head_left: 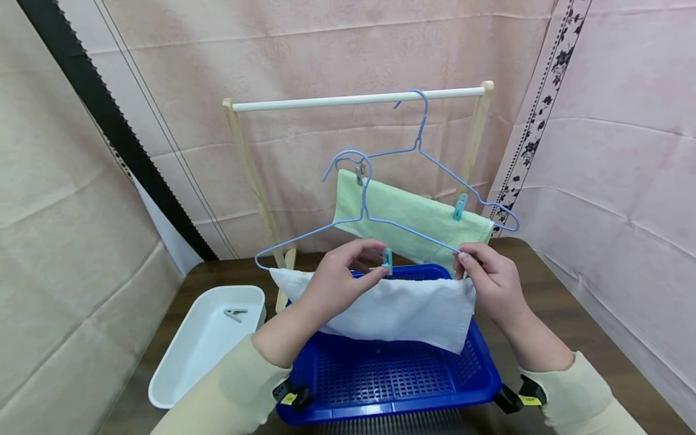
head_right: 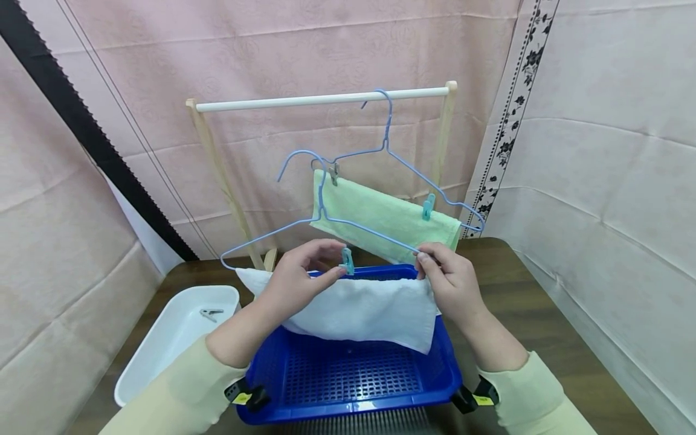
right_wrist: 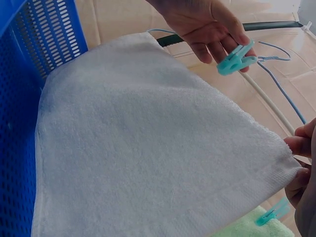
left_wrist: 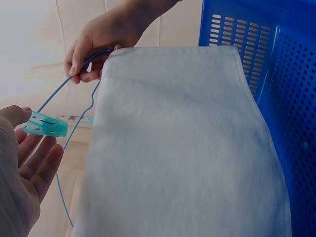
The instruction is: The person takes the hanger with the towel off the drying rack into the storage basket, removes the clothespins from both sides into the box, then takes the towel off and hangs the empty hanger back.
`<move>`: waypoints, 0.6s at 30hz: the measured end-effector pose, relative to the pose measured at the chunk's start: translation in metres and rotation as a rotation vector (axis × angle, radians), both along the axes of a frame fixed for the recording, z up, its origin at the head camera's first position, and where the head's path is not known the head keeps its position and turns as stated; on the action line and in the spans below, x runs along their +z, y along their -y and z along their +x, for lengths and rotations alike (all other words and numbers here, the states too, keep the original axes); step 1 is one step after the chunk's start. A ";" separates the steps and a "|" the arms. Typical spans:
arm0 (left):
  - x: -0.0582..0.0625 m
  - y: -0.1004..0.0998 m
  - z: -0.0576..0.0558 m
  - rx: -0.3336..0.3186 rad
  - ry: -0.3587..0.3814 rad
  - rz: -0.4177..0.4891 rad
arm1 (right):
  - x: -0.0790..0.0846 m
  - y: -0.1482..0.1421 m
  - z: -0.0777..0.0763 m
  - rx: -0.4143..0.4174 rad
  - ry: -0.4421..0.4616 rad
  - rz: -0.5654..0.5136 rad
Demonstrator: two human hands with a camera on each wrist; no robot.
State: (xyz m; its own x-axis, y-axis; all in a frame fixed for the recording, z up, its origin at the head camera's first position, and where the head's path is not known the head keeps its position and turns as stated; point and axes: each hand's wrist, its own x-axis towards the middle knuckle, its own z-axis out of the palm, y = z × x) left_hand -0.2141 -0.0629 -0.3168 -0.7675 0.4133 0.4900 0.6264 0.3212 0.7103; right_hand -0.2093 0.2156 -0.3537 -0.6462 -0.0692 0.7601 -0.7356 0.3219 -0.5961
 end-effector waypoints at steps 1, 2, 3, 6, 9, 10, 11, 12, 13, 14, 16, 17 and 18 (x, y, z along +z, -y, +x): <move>0.000 0.002 0.000 0.006 0.002 0.002 | 0.000 0.000 0.000 0.000 0.001 0.005; 0.000 0.005 0.001 0.016 0.002 0.001 | 0.000 -0.001 0.000 -0.001 0.002 0.012; 0.001 0.007 0.001 0.025 0.001 0.002 | -0.001 -0.002 0.000 -0.002 0.003 0.019; 0.003 0.016 0.004 0.049 -0.003 0.005 | -0.001 -0.002 -0.001 -0.002 -0.002 0.034; 0.004 0.027 0.006 0.071 -0.012 0.015 | -0.001 -0.002 -0.001 -0.004 0.001 0.027; 0.004 0.031 0.007 0.080 -0.014 0.017 | -0.001 -0.001 -0.001 -0.004 0.002 0.020; 0.004 0.034 0.008 0.088 -0.013 0.020 | -0.001 -0.001 -0.001 -0.006 0.002 0.015; 0.003 0.038 0.008 0.097 -0.014 0.023 | -0.001 -0.001 -0.001 -0.005 0.003 0.008; 0.003 0.042 0.009 0.108 -0.016 0.025 | -0.001 0.000 -0.001 -0.006 0.005 0.003; 0.003 0.046 0.010 0.121 -0.017 0.025 | -0.001 0.000 -0.001 -0.007 0.006 0.002; 0.002 0.053 0.011 0.141 -0.024 0.027 | -0.001 0.000 -0.001 -0.005 0.006 0.001; 0.002 0.056 0.012 0.150 -0.029 0.027 | -0.001 0.000 -0.001 -0.003 0.007 0.001; 0.001 0.060 0.012 0.161 -0.035 0.023 | -0.001 0.000 -0.001 -0.001 0.006 0.005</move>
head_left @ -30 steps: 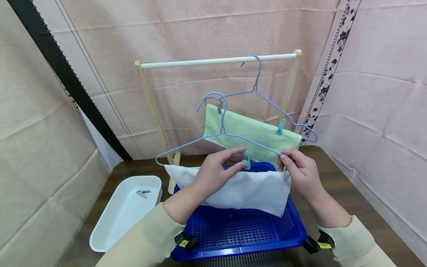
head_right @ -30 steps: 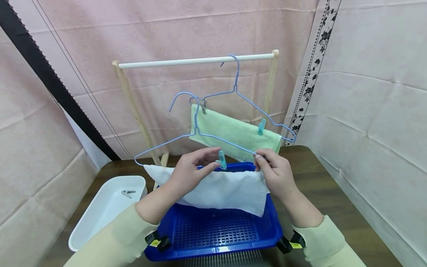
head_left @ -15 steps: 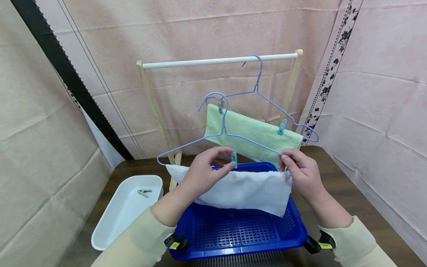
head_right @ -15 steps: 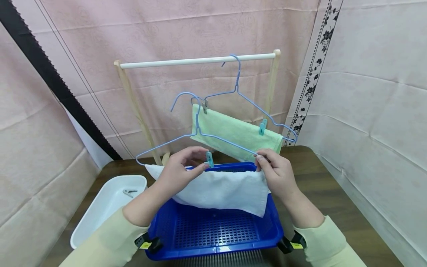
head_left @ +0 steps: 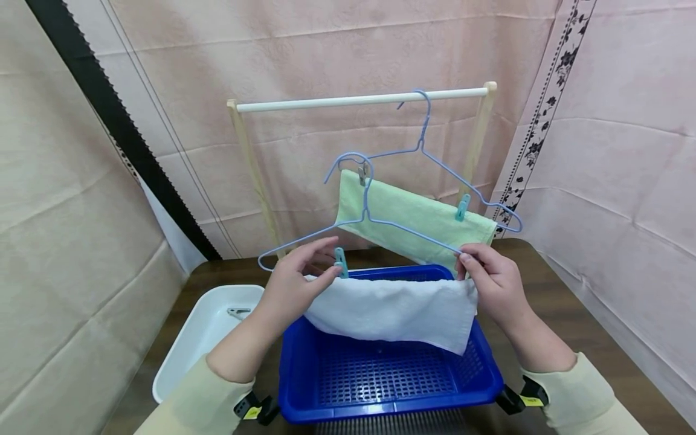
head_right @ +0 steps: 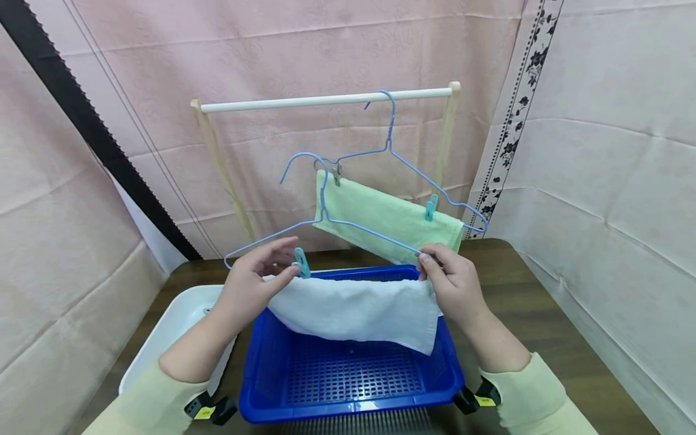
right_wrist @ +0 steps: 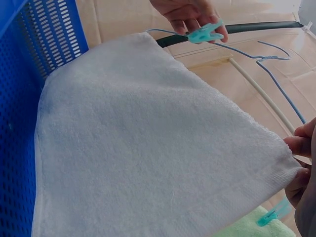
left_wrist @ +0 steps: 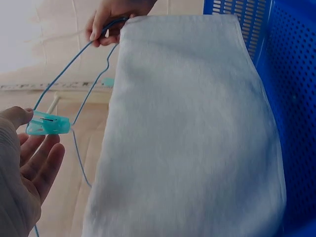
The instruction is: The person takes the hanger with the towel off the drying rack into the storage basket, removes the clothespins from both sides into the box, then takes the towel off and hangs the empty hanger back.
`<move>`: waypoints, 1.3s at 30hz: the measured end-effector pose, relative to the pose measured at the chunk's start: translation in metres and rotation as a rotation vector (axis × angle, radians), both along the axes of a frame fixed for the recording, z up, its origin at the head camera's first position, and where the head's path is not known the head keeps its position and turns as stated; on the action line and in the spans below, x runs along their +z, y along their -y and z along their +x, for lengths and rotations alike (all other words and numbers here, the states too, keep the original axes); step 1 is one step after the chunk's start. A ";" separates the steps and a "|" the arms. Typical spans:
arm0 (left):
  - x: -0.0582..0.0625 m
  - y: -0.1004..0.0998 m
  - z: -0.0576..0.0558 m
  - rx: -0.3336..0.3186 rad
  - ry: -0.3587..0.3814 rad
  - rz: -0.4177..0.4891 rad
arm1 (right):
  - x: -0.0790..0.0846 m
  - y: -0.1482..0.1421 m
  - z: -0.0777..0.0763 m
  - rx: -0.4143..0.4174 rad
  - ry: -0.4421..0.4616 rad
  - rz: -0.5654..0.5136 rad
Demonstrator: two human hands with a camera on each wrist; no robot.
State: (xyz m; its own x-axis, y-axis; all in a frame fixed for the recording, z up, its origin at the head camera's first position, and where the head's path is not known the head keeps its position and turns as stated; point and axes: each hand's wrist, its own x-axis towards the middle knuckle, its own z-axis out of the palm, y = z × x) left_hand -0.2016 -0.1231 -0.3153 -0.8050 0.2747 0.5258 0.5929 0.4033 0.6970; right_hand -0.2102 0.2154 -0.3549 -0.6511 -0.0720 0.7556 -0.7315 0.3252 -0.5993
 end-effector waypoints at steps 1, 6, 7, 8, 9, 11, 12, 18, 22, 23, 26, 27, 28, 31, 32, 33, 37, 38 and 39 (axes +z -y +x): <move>0.000 0.004 0.001 0.012 -0.005 -0.004 | 0.000 0.000 0.000 0.001 0.000 0.005; -0.002 0.021 0.005 0.078 -0.020 -0.031 | -0.001 -0.001 0.000 0.007 -0.001 0.002; -0.003 0.024 0.006 0.096 -0.018 -0.039 | -0.001 -0.001 0.000 0.006 -0.001 -0.003; -0.004 0.028 0.007 0.114 -0.013 -0.045 | -0.001 -0.001 0.000 0.006 -0.001 -0.010; -0.006 0.031 0.008 0.132 -0.005 -0.051 | -0.001 -0.001 0.000 0.004 -0.002 -0.011; -0.009 0.039 0.010 0.171 0.013 -0.069 | -0.001 -0.001 0.000 0.003 -0.002 -0.016; -0.011 0.044 0.011 0.192 0.023 -0.079 | -0.001 -0.001 0.000 0.003 -0.002 -0.017; -0.022 0.067 0.016 0.282 0.064 -0.121 | -0.002 -0.002 0.000 0.012 0.008 -0.013; -0.030 0.080 0.019 0.327 0.048 -0.158 | -0.003 -0.003 0.001 0.012 0.013 -0.007; -0.032 0.084 0.020 0.343 0.040 -0.172 | -0.003 -0.003 0.001 0.011 0.015 -0.006; -0.038 0.092 0.024 0.374 0.022 -0.193 | -0.005 -0.002 0.001 0.003 0.021 -0.012; -0.040 0.095 0.024 0.384 0.016 -0.200 | -0.006 -0.002 0.001 0.000 0.023 -0.016; -0.041 0.098 0.025 0.392 0.013 -0.205 | -0.007 -0.002 0.001 -0.003 0.023 -0.014; -0.045 0.105 0.027 0.412 0.010 -0.222 | -0.009 -0.002 0.000 -0.007 0.017 -0.012; -0.046 0.108 0.027 0.418 0.009 -0.231 | -0.009 -0.002 0.000 -0.004 0.015 -0.011; -0.047 0.111 0.027 0.424 0.009 -0.242 | -0.009 -0.002 0.000 -0.002 0.011 -0.012; -0.050 0.121 0.027 0.439 0.020 -0.330 | -0.009 -0.002 -0.001 0.007 -0.002 -0.013; -0.050 0.123 0.027 0.441 0.026 -0.359 | -0.009 -0.002 -0.001 0.008 -0.004 -0.013; -0.051 0.126 0.026 0.443 0.034 -0.389 | -0.009 -0.002 -0.001 0.007 -0.005 -0.012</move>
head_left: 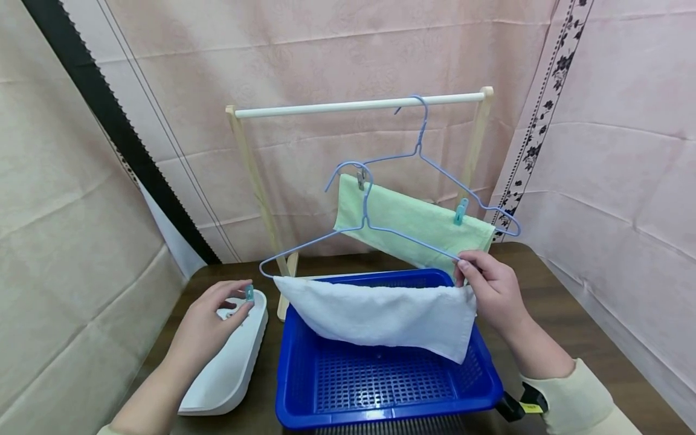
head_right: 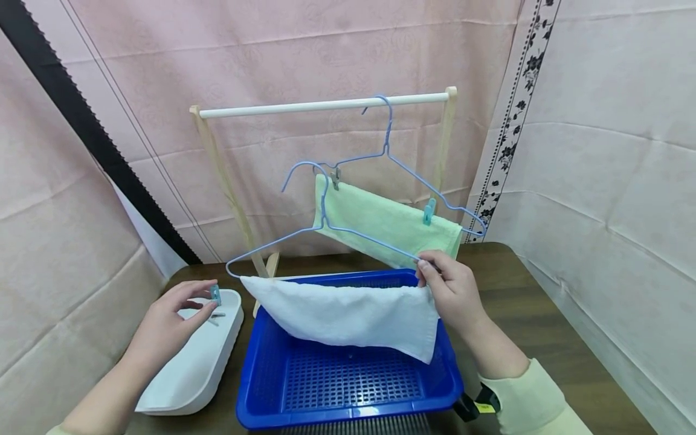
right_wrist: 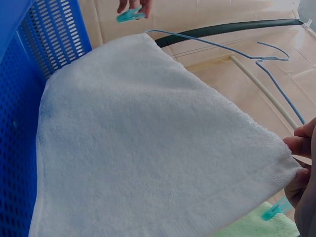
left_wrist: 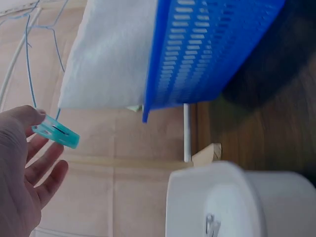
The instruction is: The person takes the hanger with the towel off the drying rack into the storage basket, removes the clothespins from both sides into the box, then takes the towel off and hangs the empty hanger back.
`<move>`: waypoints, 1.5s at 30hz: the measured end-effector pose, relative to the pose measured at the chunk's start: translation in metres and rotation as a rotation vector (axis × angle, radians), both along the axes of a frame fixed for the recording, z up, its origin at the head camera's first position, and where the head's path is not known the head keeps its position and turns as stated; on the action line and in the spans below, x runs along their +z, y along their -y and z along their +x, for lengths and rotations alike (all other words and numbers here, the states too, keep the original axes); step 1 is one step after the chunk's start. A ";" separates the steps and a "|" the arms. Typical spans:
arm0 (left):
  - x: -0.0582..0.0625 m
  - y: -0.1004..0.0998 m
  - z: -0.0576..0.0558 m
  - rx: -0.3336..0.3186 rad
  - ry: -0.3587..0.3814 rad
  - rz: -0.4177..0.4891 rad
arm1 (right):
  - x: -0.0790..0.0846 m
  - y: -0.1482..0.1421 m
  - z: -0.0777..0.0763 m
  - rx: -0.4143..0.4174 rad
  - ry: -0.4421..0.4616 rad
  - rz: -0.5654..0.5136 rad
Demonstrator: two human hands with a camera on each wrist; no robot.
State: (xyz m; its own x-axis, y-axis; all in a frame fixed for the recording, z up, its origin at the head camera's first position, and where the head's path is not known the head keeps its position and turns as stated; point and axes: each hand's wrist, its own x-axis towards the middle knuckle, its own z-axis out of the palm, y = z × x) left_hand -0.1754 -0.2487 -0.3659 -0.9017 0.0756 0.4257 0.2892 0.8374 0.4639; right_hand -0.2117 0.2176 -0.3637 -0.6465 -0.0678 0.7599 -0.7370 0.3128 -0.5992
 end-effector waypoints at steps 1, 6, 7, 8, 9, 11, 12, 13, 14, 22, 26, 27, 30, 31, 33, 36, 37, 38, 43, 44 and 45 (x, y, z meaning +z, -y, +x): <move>0.000 0.003 0.000 0.003 0.013 -0.028 | 0.000 0.000 0.000 -0.001 -0.001 0.001; -0.002 0.016 -0.005 0.008 0.090 -0.126 | 0.002 0.000 0.001 -0.012 0.006 0.004; -0.003 0.018 -0.006 0.009 0.107 -0.141 | 0.001 -0.001 0.001 -0.011 0.008 0.005; -0.003 0.020 -0.007 0.010 0.123 -0.154 | 0.002 -0.001 0.001 -0.011 0.010 0.007; -0.004 0.021 -0.008 0.013 0.137 -0.166 | 0.002 -0.001 0.001 -0.011 0.010 0.010; -0.005 0.024 -0.010 0.019 0.164 -0.189 | 0.002 -0.002 0.002 -0.013 0.009 0.026; -0.006 0.025 -0.011 0.024 0.175 -0.203 | 0.002 -0.002 0.002 -0.014 0.010 0.034; -0.008 0.026 -0.012 0.029 0.184 -0.219 | 0.002 -0.002 0.002 -0.014 0.011 0.040; -0.009 0.027 -0.013 0.032 0.192 -0.233 | 0.002 -0.002 0.002 -0.010 0.014 0.039; -0.023 0.040 -0.024 0.015 0.238 -0.392 | 0.000 0.000 0.002 0.022 0.003 0.025; -0.033 0.048 -0.029 -0.028 0.204 -0.488 | 0.000 0.000 0.002 0.027 0.004 0.024; -0.036 0.049 -0.030 -0.039 0.194 -0.511 | 0.000 0.000 0.001 0.028 0.005 0.024; -0.044 0.052 -0.034 -0.064 0.169 -0.573 | 0.001 0.000 0.001 0.027 0.005 0.034; -0.047 0.053 -0.035 -0.067 0.166 -0.591 | 0.001 -0.001 0.001 0.024 0.004 0.042; -0.051 0.054 -0.037 -0.071 0.174 -0.623 | 0.001 -0.001 0.000 0.018 0.000 0.051; -0.055 0.055 -0.041 -0.081 0.204 -0.667 | 0.001 0.000 0.000 0.013 -0.001 0.057; -0.057 0.056 -0.042 -0.088 0.217 -0.680 | 0.001 0.000 0.000 0.014 -0.001 0.057; -0.058 0.056 -0.043 -0.100 0.231 -0.691 | 0.001 0.000 0.000 0.014 -0.002 0.057; -0.064 0.059 -0.048 -0.148 0.287 -0.709 | 0.001 0.001 0.000 0.017 -0.001 0.046; -0.065 0.060 -0.049 -0.154 0.295 -0.710 | 0.001 0.001 0.000 0.015 0.004 0.044; -0.067 0.060 -0.049 -0.158 0.299 -0.711 | 0.001 0.001 0.000 0.012 0.006 0.045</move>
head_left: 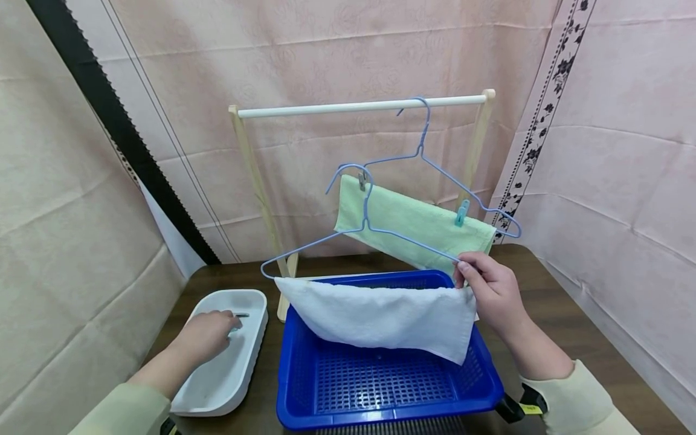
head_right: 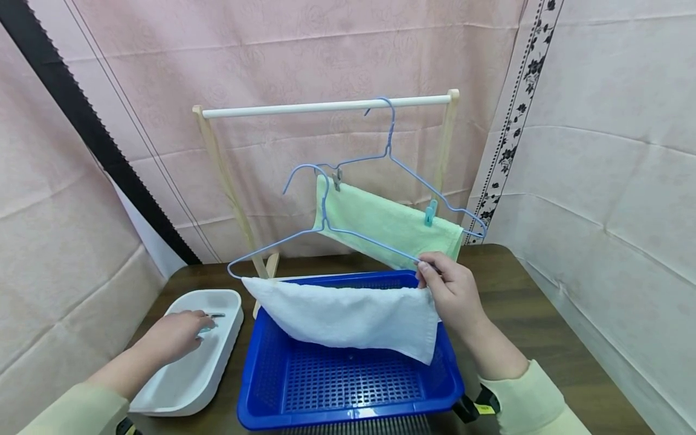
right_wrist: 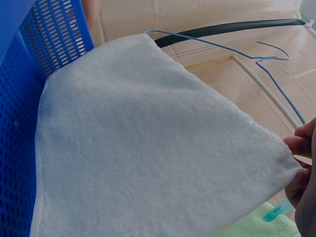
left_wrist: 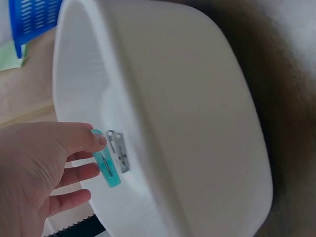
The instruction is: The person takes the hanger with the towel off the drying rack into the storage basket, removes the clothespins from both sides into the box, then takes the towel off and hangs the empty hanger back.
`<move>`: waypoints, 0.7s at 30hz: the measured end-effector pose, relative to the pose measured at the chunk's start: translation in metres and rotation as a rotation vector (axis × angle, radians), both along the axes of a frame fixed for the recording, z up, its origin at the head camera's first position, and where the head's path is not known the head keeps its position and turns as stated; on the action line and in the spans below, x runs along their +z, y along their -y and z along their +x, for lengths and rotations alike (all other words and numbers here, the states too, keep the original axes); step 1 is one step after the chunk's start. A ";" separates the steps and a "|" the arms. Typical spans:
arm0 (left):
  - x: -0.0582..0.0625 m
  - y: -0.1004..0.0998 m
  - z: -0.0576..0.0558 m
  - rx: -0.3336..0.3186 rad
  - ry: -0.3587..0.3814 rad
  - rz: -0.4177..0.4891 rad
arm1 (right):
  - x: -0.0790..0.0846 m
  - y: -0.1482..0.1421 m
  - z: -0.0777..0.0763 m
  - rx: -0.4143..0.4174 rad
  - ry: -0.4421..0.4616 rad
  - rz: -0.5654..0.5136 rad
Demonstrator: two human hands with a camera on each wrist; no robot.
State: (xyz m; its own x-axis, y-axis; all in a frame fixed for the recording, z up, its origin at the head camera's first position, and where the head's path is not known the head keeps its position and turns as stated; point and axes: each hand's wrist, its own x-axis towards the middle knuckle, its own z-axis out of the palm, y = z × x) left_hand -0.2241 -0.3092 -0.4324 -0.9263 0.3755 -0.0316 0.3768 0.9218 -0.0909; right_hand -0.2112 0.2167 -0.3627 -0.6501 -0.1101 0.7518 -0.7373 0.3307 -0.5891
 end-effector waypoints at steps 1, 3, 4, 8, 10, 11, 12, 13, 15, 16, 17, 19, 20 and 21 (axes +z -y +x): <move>-0.001 0.001 0.000 -0.004 0.002 -0.006 | 0.000 -0.001 0.000 -0.004 0.002 0.010; -0.003 0.002 0.000 -0.013 -0.002 -0.019 | 0.000 -0.001 0.000 -0.010 0.002 0.014; -0.003 0.002 0.000 -0.014 -0.006 -0.025 | 0.000 -0.001 0.000 -0.011 0.002 0.016; -0.007 0.005 0.000 -0.013 -0.019 -0.039 | 0.000 -0.001 0.000 -0.012 -0.005 0.020; -0.010 0.007 -0.001 -0.010 -0.024 -0.044 | 0.000 -0.001 0.000 -0.012 -0.006 0.019; -0.012 0.008 -0.001 -0.012 -0.029 -0.049 | 0.000 -0.001 0.000 -0.012 -0.007 0.019; -0.014 0.010 -0.002 -0.021 -0.039 -0.055 | 0.000 0.000 0.000 -0.012 -0.007 0.018; -0.016 0.011 -0.003 -0.024 -0.047 -0.059 | 0.000 0.000 0.000 -0.012 -0.007 0.019; -0.020 0.012 -0.004 -0.032 -0.061 -0.067 | 0.000 0.000 0.000 -0.013 -0.009 0.023; -0.021 0.013 -0.004 -0.034 -0.063 -0.072 | 0.000 0.000 0.000 -0.013 -0.009 0.023; -0.023 0.013 -0.005 -0.032 -0.059 -0.073 | 0.000 0.000 -0.001 -0.013 -0.009 0.024; -0.024 0.013 -0.006 -0.017 -0.044 -0.072 | 0.000 0.000 -0.001 -0.011 -0.009 0.024; -0.025 0.013 -0.006 -0.007 -0.033 -0.071 | 0.000 0.000 -0.001 -0.009 -0.010 0.022; -0.026 0.013 -0.006 0.003 -0.022 -0.069 | 0.000 0.000 -0.001 -0.008 -0.011 0.021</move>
State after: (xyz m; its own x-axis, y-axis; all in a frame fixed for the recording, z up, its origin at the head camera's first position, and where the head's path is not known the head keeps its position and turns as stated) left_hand -0.2305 -0.3218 -0.4580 -0.9283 0.3700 -0.0368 0.3709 0.9142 -0.1631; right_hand -0.2122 0.2168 -0.3630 -0.6430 -0.1208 0.7563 -0.7409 0.3485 -0.5742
